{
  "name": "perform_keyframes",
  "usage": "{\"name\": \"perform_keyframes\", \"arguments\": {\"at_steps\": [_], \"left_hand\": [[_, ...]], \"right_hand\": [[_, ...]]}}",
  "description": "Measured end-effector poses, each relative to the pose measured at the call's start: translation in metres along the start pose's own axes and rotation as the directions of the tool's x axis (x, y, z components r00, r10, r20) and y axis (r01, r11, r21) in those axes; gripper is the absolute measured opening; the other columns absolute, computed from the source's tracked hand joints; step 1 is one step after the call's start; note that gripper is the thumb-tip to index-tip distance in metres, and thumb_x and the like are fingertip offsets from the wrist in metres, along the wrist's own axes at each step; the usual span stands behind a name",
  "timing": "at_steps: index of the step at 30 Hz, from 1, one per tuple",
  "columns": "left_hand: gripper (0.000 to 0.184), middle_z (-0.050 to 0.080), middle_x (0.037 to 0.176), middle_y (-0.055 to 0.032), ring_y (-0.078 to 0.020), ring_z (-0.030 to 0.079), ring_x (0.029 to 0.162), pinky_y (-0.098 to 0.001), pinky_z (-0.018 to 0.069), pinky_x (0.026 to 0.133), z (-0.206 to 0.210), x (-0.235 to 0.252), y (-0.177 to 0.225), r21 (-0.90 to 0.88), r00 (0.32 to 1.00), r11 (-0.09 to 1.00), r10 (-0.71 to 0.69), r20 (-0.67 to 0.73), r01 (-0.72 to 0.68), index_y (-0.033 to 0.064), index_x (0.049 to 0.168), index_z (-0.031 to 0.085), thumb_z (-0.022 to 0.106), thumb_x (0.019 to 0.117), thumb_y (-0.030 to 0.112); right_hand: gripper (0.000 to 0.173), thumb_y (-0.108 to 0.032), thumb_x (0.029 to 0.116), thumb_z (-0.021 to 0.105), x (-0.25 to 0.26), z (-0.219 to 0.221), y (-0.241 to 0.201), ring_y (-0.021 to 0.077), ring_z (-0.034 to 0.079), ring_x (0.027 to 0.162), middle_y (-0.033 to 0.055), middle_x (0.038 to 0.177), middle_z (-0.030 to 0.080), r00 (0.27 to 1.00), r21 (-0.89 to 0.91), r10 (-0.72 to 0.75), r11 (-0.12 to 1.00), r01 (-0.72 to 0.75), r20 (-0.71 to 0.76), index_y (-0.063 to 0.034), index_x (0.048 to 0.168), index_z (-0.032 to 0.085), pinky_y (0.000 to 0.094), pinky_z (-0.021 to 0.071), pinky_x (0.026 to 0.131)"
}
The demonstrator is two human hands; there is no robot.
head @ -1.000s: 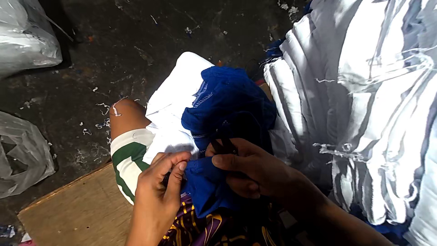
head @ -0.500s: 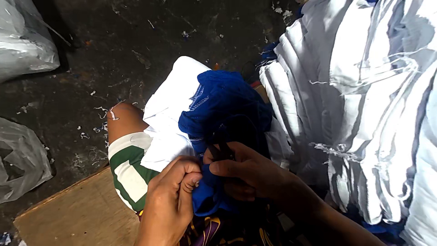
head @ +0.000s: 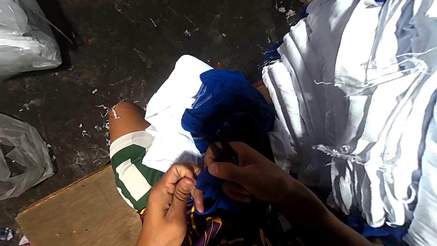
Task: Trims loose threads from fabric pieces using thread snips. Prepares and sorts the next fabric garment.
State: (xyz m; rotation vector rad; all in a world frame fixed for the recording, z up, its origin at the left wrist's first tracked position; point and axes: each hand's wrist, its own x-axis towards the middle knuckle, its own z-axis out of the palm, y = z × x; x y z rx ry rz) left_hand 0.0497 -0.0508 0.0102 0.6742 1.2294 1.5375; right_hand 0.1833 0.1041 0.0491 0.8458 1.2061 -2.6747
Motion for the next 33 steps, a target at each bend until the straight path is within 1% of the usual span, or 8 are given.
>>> {"name": "perform_keyframes", "arguments": {"at_steps": [3, 6, 8, 12, 16, 21, 24, 33], "left_hand": [[0.026, 0.068, 0.081, 0.0021, -0.0057, 0.067, 0.064, -0.0208, 0.0588, 0.06, 0.006, -0.003, 0.003, -0.11, 0.999, 0.993, -0.036, -0.032, 0.032, 0.014, 0.099, 0.058, 0.046, 0.1075, 0.035], [0.023, 0.07, 0.084, 0.0003, -0.0096, 0.071, 0.069, -0.0252, 0.0619, 0.065, 0.013, -0.003, 0.011, -0.151, 0.995, 0.987, -0.068, -0.078, 0.056, 0.0127, 0.1, 0.058, 0.045, 0.1086, 0.03], [0.02, 0.073, 0.081, -0.0013, -0.012, 0.073, 0.071, -0.0279, 0.0631, 0.07, 0.019, -0.001, 0.017, -0.176, 0.987, 0.981, -0.107, -0.12, 0.085, 0.0112, 0.1, 0.057, 0.043, 0.1101, 0.021], [0.018, 0.074, 0.081, -0.0013, -0.012, 0.074, 0.072, -0.0285, 0.0639, 0.072, 0.027, 0.003, 0.022, -0.155, 0.976, 0.984, -0.118, -0.184, 0.089, 0.0098, 0.101, 0.057, 0.043, 0.1097, 0.014], [0.015, 0.075, 0.085, -0.0001, -0.0112, 0.075, 0.073, -0.0271, 0.0647, 0.071, 0.037, 0.006, 0.026, -0.116, 0.958, 0.987, -0.134, -0.252, 0.108, 0.0078, 0.101, 0.058, 0.045, 0.1081, 0.008], [0.014, 0.074, 0.087, -0.001, -0.0129, 0.076, 0.075, -0.0297, 0.066, 0.071, 0.045, 0.008, 0.031, -0.112, 0.937, 0.984, -0.168, -0.305, 0.14, 0.0045, 0.103, 0.058, 0.045, 0.1062, 0.001], [0.014, 0.074, 0.09, -0.0025, -0.014, 0.076, 0.077, -0.0316, 0.0664, 0.072, 0.046, 0.008, 0.031, -0.12, 0.939, 0.984, -0.166, -0.302, 0.135, 0.004, 0.102, 0.057, 0.044, 0.1064, 0.001], [0.015, 0.072, 0.098, -0.0025, -0.0124, 0.075, 0.083, -0.0314, 0.0664, 0.075, 0.052, 0.011, 0.03, -0.036, 0.943, 0.991, -0.133, -0.306, 0.128, 0.0048, 0.099, 0.055, 0.042, 0.1069, 0.002]], "right_hand": [[0.012, -0.013, 0.1024, 0.055, -0.004, 0.008, -0.001, -0.0042, 0.044, 0.046, -0.0075, 0.058, 0.048, 0.978, -0.355, -0.161, 0.929, 0.105, -0.132, -0.012, 0.091, 0.059, 0.0107, 0.0388, 0.043], [0.008, -0.02, 0.102, 0.057, -0.009, 0.015, 0.0, -0.004, 0.052, 0.06, -0.0082, 0.073, 0.055, 0.875, -0.783, -0.444, 0.607, 0.135, -0.194, -0.0131, 0.1, 0.061, 0.0104, 0.0439, 0.052], [0.023, -0.032, 0.1065, 0.05, -0.017, 0.019, -0.005, -0.0034, 0.053, 0.069, -0.0068, 0.09, 0.055, 0.825, -0.911, -0.536, 0.407, 0.069, -0.177, -0.0124, 0.116, 0.058, 0.0122, 0.0462, 0.056], [0.041, -0.045, 0.1104, 0.035, -0.036, 0.024, -0.017, -0.0015, 0.052, 0.073, -0.0031, 0.1, 0.053, 0.804, -0.981, -0.581, 0.193, -0.011, -0.123, -0.0115, 0.122, 0.056, 0.0141, 0.0437, 0.055], [0.039, -0.044, 0.1073, 0.045, -0.039, 0.031, -0.015, 0.0066, 0.057, 0.072, 0.0032, 0.1, 0.056, 0.783, -0.997, -0.62, -0.021, -0.077, -0.047, -0.0108, 0.112, 0.065, 0.0189, 0.0455, 0.052], [0.043, -0.045, 0.1052, 0.048, -0.038, 0.03, -0.01, 0.0114, 0.062, 0.079, 0.0062, 0.106, 0.06, 0.805, -0.99, -0.59, -0.066, -0.122, -0.06, -0.0089, 0.117, 0.069, 0.0217, 0.0508, 0.058], [0.039, -0.045, 0.1032, 0.051, -0.041, 0.027, -0.012, 0.0119, 0.061, 0.079, 0.0042, 0.1, 0.059, 0.793, -0.984, -0.609, -0.123, -0.131, -0.029, -0.0113, 0.111, 0.07, 0.0217, 0.0495, 0.057], [0.027, -0.031, 0.1021, 0.054, -0.05, 0.025, -0.018, 0.0122, 0.05, 0.052, -0.002, 0.066, 0.053, 0.764, -0.937, -0.641, -0.304, -0.169, 0.071, -0.0138, 0.092, 0.072, 0.0263, 0.0321, 0.042]]}}
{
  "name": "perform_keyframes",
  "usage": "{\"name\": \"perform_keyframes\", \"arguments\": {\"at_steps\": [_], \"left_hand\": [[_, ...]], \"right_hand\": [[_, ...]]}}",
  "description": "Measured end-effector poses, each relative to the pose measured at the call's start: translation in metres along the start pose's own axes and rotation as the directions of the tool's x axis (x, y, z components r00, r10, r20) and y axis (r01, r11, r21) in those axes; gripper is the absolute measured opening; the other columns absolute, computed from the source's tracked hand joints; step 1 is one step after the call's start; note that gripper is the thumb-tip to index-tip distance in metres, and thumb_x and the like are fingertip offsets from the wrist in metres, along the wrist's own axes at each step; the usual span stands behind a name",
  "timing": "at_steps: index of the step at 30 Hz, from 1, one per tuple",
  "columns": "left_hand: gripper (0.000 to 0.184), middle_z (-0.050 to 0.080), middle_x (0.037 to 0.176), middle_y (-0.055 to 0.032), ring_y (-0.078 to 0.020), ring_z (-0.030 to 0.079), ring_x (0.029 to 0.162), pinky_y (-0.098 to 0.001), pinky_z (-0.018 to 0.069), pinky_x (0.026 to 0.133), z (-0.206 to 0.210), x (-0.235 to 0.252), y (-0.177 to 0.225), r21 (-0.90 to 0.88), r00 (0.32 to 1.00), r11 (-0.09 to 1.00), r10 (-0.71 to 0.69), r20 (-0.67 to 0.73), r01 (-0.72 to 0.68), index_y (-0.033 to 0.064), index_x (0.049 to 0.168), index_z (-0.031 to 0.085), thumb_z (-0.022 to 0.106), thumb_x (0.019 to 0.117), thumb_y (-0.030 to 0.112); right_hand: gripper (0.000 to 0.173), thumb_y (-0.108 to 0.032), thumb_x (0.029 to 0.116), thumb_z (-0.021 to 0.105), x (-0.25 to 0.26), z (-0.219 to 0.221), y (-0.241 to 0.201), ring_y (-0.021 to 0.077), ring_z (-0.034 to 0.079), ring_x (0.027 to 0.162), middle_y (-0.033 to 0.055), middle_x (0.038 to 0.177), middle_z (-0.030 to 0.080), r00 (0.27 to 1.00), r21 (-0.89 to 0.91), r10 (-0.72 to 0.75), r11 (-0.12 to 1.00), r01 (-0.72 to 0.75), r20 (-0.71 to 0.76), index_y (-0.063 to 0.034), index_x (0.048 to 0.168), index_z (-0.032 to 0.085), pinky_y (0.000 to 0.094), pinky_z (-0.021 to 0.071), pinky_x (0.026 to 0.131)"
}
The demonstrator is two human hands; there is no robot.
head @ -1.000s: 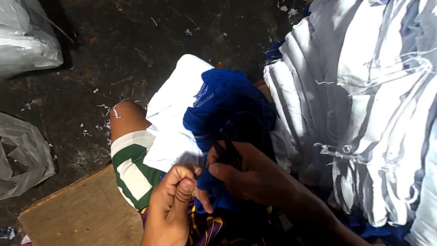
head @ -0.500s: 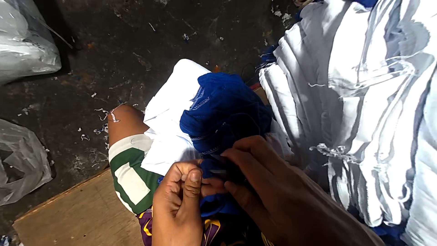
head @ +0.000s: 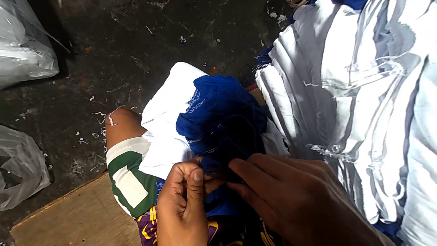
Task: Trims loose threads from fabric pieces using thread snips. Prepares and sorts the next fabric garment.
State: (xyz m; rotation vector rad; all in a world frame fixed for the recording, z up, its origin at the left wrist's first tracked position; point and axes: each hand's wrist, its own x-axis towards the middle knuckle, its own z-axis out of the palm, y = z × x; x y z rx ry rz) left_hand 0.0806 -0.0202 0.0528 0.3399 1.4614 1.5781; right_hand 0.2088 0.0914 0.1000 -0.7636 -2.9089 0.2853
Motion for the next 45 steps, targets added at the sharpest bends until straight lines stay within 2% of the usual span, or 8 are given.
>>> {"name": "perform_keyframes", "arguments": {"at_steps": [5, 9, 13, 19, 24, 38, 45], "left_hand": [[0.013, 0.071, 0.098, -0.0037, -0.0126, 0.075, 0.082, -0.0318, 0.0669, 0.075, 0.003, -0.001, -0.002, 0.093, 0.999, 0.995, 0.046, -0.022, -0.043, 0.003, 0.099, 0.055, 0.044, 0.1052, 0.001], [0.011, 0.07, 0.102, -0.0053, -0.0111, 0.074, 0.083, -0.0292, 0.0664, 0.074, 0.0, 0.0, -0.007, 0.213, 0.992, 0.969, 0.127, -0.002, -0.123, 0.0024, 0.095, 0.056, 0.048, 0.1027, 0.002], [0.012, 0.07, 0.097, -0.0032, -0.0076, 0.073, 0.081, -0.026, 0.0651, 0.072, -0.001, 0.0, -0.017, 0.319, 0.973, 0.921, 0.231, 0.013, -0.223, 0.004, 0.092, 0.057, 0.05, 0.1022, 0.006], [0.012, 0.071, 0.096, -0.003, -0.0096, 0.074, 0.081, -0.0287, 0.0663, 0.073, -0.002, 0.0, -0.018, 0.296, 0.98, 0.936, 0.198, 0.003, -0.19, 0.0037, 0.093, 0.057, 0.049, 0.1023, 0.005], [0.012, 0.07, 0.096, -0.0023, -0.0086, 0.073, 0.083, -0.0275, 0.0656, 0.073, -0.001, 0.0, -0.016, 0.28, 0.984, 0.947, 0.176, -0.035, -0.16, 0.0035, 0.095, 0.057, 0.048, 0.1023, 0.004], [0.013, 0.07, 0.096, -0.0027, -0.0074, 0.072, 0.083, -0.0261, 0.065, 0.074, -0.002, -0.002, -0.026, 0.334, 0.967, 0.912, 0.255, -0.004, -0.239, 0.0043, 0.092, 0.056, 0.048, 0.102, 0.006], [0.012, 0.069, 0.096, -0.003, -0.0064, 0.072, 0.085, -0.0237, 0.0638, 0.073, -0.004, -0.001, -0.027, 0.368, 0.959, 0.891, 0.283, 0.01, -0.266, 0.0057, 0.092, 0.056, 0.049, 0.1017, 0.009]], "right_hand": [[0.028, -0.03, 0.101, 0.054, 0.002, 0.001, 0.0, 0.0132, 0.049, 0.05, -0.0017, 0.065, 0.053, 1.0, -0.052, -0.012, 0.999, 0.013, 0.017, -0.0129, 0.091, 0.073, 0.0264, 0.0321, 0.041], [0.029, -0.03, 0.1016, 0.053, 0.003, 0.002, -0.002, 0.0133, 0.049, 0.049, -0.0016, 0.063, 0.052, 1.0, -0.086, -0.015, 0.996, 0.016, 0.012, -0.0126, 0.09, 0.073, 0.0266, 0.0311, 0.04], [0.028, -0.028, 0.1015, 0.054, 0.003, 0.006, -0.004, 0.0151, 0.05, 0.049, -0.0001, 0.063, 0.052, 1.0, -0.094, -0.016, 0.995, 0.018, 0.013, -0.0114, 0.089, 0.073, 0.0276, 0.0324, 0.04], [0.028, -0.029, 0.1011, 0.054, 0.001, 0.006, 0.001, 0.0128, 0.05, 0.049, -0.0021, 0.063, 0.052, 0.999, -0.061, -0.017, 0.998, 0.02, 0.048, -0.0134, 0.087, 0.073, 0.0262, 0.0336, 0.04], [0.026, -0.033, 0.0981, 0.057, 0.001, 0.006, 0.004, 0.0128, 0.051, 0.05, -0.002, 0.067, 0.054, 0.997, -0.037, -0.03, 0.999, 0.033, 0.072, -0.0138, 0.094, 0.073, 0.0261, 0.0348, 0.04], [0.027, -0.03, 0.1002, 0.054, 0.002, 0.009, 0.002, 0.0126, 0.05, 0.049, -0.0024, 0.064, 0.053, 0.997, -0.06, -0.034, 0.997, 0.038, 0.075, -0.0138, 0.09, 0.073, 0.0262, 0.0326, 0.04], [0.028, -0.033, 0.0996, 0.054, -0.001, 0.011, 0.004, 0.0134, 0.051, 0.049, -0.0015, 0.066, 0.054, 0.997, -0.029, -0.023, 0.999, 0.025, 0.071, -0.013, 0.094, 0.073, 0.0268, 0.0341, 0.039]]}}
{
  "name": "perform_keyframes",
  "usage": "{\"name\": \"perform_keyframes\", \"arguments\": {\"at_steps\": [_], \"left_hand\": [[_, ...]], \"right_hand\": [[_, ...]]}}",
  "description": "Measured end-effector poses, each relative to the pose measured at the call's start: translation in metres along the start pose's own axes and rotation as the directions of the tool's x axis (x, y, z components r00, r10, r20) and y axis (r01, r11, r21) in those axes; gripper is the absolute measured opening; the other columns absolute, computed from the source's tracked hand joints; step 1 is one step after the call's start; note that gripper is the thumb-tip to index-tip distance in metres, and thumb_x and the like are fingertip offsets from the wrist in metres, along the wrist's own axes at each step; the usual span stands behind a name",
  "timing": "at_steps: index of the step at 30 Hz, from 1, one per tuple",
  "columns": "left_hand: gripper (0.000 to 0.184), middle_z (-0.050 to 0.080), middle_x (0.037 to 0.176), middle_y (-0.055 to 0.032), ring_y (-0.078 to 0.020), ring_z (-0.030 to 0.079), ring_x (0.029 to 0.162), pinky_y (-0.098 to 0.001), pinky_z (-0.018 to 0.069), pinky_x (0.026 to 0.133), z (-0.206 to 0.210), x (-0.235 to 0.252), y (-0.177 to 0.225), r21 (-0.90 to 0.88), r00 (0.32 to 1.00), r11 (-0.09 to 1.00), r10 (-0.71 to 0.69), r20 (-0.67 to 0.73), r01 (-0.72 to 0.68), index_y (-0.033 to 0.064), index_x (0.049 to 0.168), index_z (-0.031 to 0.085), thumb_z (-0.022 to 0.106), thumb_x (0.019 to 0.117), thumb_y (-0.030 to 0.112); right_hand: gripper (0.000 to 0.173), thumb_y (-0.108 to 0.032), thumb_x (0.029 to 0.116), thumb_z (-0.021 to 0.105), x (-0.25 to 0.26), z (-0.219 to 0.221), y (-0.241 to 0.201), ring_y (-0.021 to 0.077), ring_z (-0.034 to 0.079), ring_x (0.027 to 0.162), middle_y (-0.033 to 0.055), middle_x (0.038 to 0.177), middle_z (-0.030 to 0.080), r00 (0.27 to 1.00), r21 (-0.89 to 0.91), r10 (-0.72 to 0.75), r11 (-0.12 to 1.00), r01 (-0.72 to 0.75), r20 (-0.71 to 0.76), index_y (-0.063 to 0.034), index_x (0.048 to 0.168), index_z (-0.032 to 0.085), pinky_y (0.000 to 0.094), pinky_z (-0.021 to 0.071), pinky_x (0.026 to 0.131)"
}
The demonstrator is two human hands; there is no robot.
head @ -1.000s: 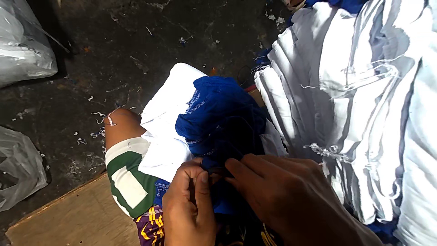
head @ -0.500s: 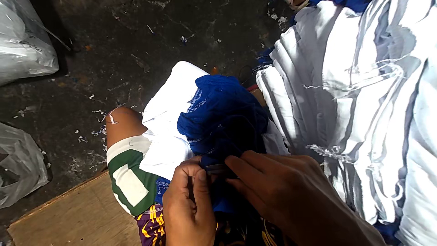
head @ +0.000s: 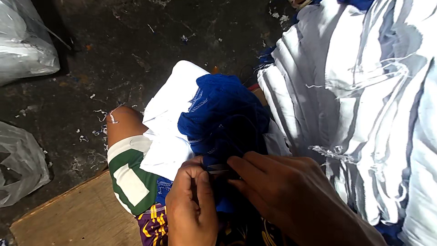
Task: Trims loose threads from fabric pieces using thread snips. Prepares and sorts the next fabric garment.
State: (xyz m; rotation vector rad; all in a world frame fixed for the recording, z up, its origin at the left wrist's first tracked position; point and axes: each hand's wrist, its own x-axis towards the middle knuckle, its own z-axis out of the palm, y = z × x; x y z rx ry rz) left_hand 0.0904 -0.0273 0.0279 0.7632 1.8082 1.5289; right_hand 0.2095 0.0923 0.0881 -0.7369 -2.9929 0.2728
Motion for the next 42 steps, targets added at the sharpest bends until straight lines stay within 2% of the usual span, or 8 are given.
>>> {"name": "perform_keyframes", "arguments": {"at_steps": [6, 13, 16, 20, 25, 30, 35, 42], "left_hand": [[0.013, 0.07, 0.1, -0.0041, -0.0081, 0.073, 0.088, -0.0259, 0.0649, 0.075, 0.001, -0.001, 0.0, -0.022, 0.999, 0.999, -0.025, -0.02, 0.025, 0.0051, 0.092, 0.056, 0.048, 0.1018, 0.008], [0.013, 0.07, 0.099, -0.0041, -0.0083, 0.071, 0.096, -0.0241, 0.0628, 0.08, 0.002, -0.004, -0.002, 0.036, 1.0, 0.999, 0.021, 0.0, -0.021, 0.0064, 0.09, 0.056, 0.049, 0.1009, 0.01], [0.013, 0.07, 0.099, -0.0039, -0.0064, 0.07, 0.093, -0.0217, 0.0614, 0.077, 0.001, -0.004, -0.003, 0.029, 1.0, 0.999, 0.015, 0.015, -0.016, 0.0063, 0.09, 0.056, 0.049, 0.1005, 0.009], [0.013, 0.069, 0.099, -0.0039, -0.0075, 0.072, 0.086, -0.0249, 0.0638, 0.074, 0.0, -0.002, -0.002, -0.031, 1.0, 0.999, -0.022, 0.004, 0.022, 0.0057, 0.091, 0.055, 0.048, 0.1008, 0.007], [0.013, 0.069, 0.099, -0.0037, -0.0069, 0.071, 0.086, -0.0236, 0.0629, 0.073, 0.0, -0.002, -0.002, -0.039, 1.0, 0.999, -0.03, 0.006, 0.031, 0.0063, 0.09, 0.055, 0.048, 0.1009, 0.008], [0.012, 0.07, 0.102, -0.0051, -0.0088, 0.072, 0.093, -0.0255, 0.0638, 0.078, -0.003, -0.003, -0.003, -0.001, 0.999, 1.0, 0.013, 0.05, -0.012, 0.0064, 0.09, 0.055, 0.049, 0.1002, 0.009], [0.012, 0.07, 0.102, -0.0045, -0.0079, 0.072, 0.091, -0.0254, 0.0641, 0.076, -0.004, -0.002, -0.003, -0.025, 0.998, 1.0, -0.009, 0.061, 0.011, 0.0065, 0.09, 0.055, 0.048, 0.1001, 0.008], [0.011, 0.07, 0.103, -0.0033, -0.0078, 0.072, 0.088, -0.0251, 0.0635, 0.074, -0.006, 0.0, -0.001, -0.038, 0.997, 0.998, -0.057, 0.06, 0.059, 0.0078, 0.089, 0.055, 0.049, 0.0985, 0.007]], "right_hand": [[0.028, -0.033, 0.1, 0.055, 0.0, -0.004, 0.0, 0.0133, 0.05, 0.049, -0.0016, 0.067, 0.054, 1.0, -0.011, 0.004, 1.0, -0.004, 0.007, -0.013, 0.095, 0.073, 0.0265, 0.0343, 0.04], [0.028, -0.031, 0.1009, 0.053, 0.001, 0.001, -0.002, 0.0132, 0.051, 0.049, -0.0022, 0.065, 0.053, 1.0, -0.01, -0.004, 1.0, 0.004, 0.003, -0.0134, 0.092, 0.074, 0.0266, 0.0339, 0.04], [0.029, -0.031, 0.1017, 0.052, 0.0, 0.001, -0.001, 0.0125, 0.05, 0.049, -0.003, 0.064, 0.053, 1.0, -0.011, -0.004, 1.0, 0.004, 0.015, -0.0147, 0.089, 0.072, 0.0262, 0.0338, 0.04], [0.031, -0.037, 0.1015, 0.051, -0.001, -0.001, 0.004, 0.0111, 0.05, 0.049, -0.0041, 0.066, 0.052, 0.999, 0.016, -0.008, 1.0, 0.008, 0.034, -0.0159, 0.092, 0.072, 0.0256, 0.0332, 0.04], [0.03, -0.037, 0.1006, 0.052, -0.001, -0.001, 0.004, 0.011, 0.05, 0.049, -0.004, 0.067, 0.052, 0.999, 0.016, -0.005, 1.0, 0.005, 0.034, -0.0157, 0.093, 0.072, 0.0254, 0.0335, 0.039], [0.029, -0.032, 0.1015, 0.052, 0.0, 0.003, 0.0, 0.0117, 0.051, 0.049, -0.0035, 0.065, 0.053, 1.0, 0.012, 0.006, 1.0, -0.006, 0.016, -0.016, 0.092, 0.073, 0.0261, 0.0343, 0.04], [0.031, -0.035, 0.1016, 0.051, -0.001, 0.003, 0.004, 0.0098, 0.05, 0.049, -0.0053, 0.064, 0.051, 1.0, 0.043, 0.005, 0.999, -0.006, 0.028, -0.0176, 0.088, 0.071, 0.0251, 0.033, 0.04], [0.03, -0.039, 0.0999, 0.052, 0.0, 0.0, 0.008, 0.009, 0.05, 0.049, -0.0058, 0.066, 0.052, 0.999, 0.049, 0.009, 0.999, -0.011, 0.039, -0.0182, 0.091, 0.072, 0.0251, 0.0337, 0.04]]}}
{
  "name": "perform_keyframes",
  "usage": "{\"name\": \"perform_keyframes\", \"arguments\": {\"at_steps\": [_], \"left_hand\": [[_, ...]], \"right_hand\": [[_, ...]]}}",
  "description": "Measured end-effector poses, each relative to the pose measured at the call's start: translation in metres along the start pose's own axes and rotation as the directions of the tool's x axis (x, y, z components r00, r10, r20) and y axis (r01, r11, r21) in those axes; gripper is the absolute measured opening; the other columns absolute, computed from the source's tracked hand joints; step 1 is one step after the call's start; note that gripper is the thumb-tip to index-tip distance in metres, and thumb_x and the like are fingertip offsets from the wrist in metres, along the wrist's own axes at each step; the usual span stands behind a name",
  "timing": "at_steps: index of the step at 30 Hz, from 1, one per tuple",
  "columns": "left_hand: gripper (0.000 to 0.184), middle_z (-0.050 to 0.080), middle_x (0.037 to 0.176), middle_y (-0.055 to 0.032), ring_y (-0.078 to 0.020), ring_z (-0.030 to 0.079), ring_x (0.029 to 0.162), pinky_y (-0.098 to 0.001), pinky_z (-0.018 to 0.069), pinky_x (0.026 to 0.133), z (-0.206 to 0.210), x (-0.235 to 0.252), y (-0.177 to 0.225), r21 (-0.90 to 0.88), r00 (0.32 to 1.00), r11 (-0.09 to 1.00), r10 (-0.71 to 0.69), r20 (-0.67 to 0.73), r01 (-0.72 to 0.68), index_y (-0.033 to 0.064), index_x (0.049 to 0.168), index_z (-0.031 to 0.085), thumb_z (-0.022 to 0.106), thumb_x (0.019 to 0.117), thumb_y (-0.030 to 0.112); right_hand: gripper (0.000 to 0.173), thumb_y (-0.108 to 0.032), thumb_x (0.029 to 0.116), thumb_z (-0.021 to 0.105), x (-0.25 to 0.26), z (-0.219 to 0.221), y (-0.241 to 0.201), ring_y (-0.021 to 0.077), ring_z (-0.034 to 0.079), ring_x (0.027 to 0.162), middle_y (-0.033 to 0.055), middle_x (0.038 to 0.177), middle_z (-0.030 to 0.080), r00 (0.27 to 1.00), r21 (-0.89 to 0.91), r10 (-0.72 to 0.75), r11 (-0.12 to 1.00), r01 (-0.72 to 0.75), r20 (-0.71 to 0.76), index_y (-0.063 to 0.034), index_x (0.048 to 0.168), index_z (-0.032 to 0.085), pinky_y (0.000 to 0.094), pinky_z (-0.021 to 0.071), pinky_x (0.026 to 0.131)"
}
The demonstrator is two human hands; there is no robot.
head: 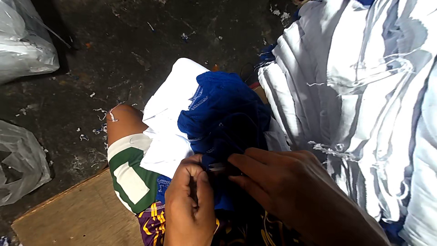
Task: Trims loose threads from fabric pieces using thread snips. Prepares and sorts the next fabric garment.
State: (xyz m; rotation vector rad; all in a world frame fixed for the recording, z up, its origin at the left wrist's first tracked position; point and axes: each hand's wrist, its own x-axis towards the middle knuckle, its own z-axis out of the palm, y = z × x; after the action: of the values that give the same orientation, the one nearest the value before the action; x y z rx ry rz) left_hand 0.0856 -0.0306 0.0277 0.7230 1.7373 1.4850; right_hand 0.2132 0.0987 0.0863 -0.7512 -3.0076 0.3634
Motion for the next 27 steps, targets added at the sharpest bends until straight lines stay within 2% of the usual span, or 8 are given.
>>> {"name": "perform_keyframes", "arguments": {"at_steps": [7, 13, 19, 24, 27], "left_hand": [[0.012, 0.068, 0.107, -0.0061, -0.0093, 0.07, 0.096, -0.025, 0.0622, 0.079, 0.002, -0.004, -0.001, 0.018, 1.0, 0.999, 0.026, 0.009, -0.026, 0.0076, 0.085, 0.055, 0.049, 0.0966, 0.008], [0.012, 0.068, 0.107, -0.0061, -0.0087, 0.07, 0.096, -0.0239, 0.062, 0.078, 0.0, -0.003, -0.003, 0.034, 0.998, 0.998, 0.045, 0.036, -0.046, 0.0081, 0.085, 0.055, 0.05, 0.0962, 0.009], [0.011, 0.07, 0.109, -0.0054, -0.0089, 0.071, 0.094, -0.0242, 0.0618, 0.076, -0.005, -0.001, -0.004, -0.006, 0.999, 1.0, 0.03, 0.044, -0.03, 0.0095, 0.084, 0.056, 0.052, 0.0938, 0.008], [0.01, 0.069, 0.112, -0.006, -0.0078, 0.071, 0.094, -0.0232, 0.0619, 0.076, -0.007, -0.001, -0.004, -0.011, 0.999, 1.0, 0.027, 0.047, -0.027, 0.0093, 0.082, 0.055, 0.052, 0.0918, 0.009], [0.012, 0.07, 0.11, -0.0032, -0.0087, 0.072, 0.091, -0.0249, 0.0629, 0.075, -0.008, 0.002, -0.004, -0.074, 0.999, 0.997, 0.026, 0.038, -0.023, 0.0103, 0.086, 0.057, 0.052, 0.0966, 0.01]], "right_hand": [[0.03, -0.038, 0.0994, 0.052, 0.0, 0.005, -0.002, 0.0095, 0.051, 0.05, -0.0055, 0.067, 0.053, 1.0, -0.004, 0.012, 1.0, -0.012, 0.01, -0.0179, 0.092, 0.073, 0.0251, 0.0348, 0.04], [0.028, -0.035, 0.1002, 0.051, 0.001, 0.006, -0.002, 0.0089, 0.051, 0.05, -0.0061, 0.065, 0.052, 1.0, 0.013, 0.02, 1.0, -0.021, 0.004, -0.0188, 0.09, 0.072, 0.0248, 0.0339, 0.04], [0.029, -0.04, 0.0985, 0.052, 0.001, 0.004, 0.007, 0.0076, 0.052, 0.051, -0.0073, 0.069, 0.055, 0.999, 0.057, 0.027, 0.998, -0.029, 0.04, -0.02, 0.094, 0.073, 0.0253, 0.0366, 0.04], [0.03, -0.042, 0.0985, 0.051, 0.002, 0.003, 0.007, 0.0076, 0.05, 0.05, -0.0076, 0.069, 0.053, 0.998, 0.055, 0.019, 0.998, -0.022, 0.057, -0.0203, 0.095, 0.073, 0.0252, 0.0351, 0.04], [0.031, -0.043, 0.0979, 0.053, 0.002, 0.003, 0.007, 0.0076, 0.051, 0.051, -0.0069, 0.07, 0.054, 0.998, 0.063, 0.015, 0.998, -0.018, 0.056, -0.0194, 0.096, 0.072, 0.0248, 0.0359, 0.04]]}}
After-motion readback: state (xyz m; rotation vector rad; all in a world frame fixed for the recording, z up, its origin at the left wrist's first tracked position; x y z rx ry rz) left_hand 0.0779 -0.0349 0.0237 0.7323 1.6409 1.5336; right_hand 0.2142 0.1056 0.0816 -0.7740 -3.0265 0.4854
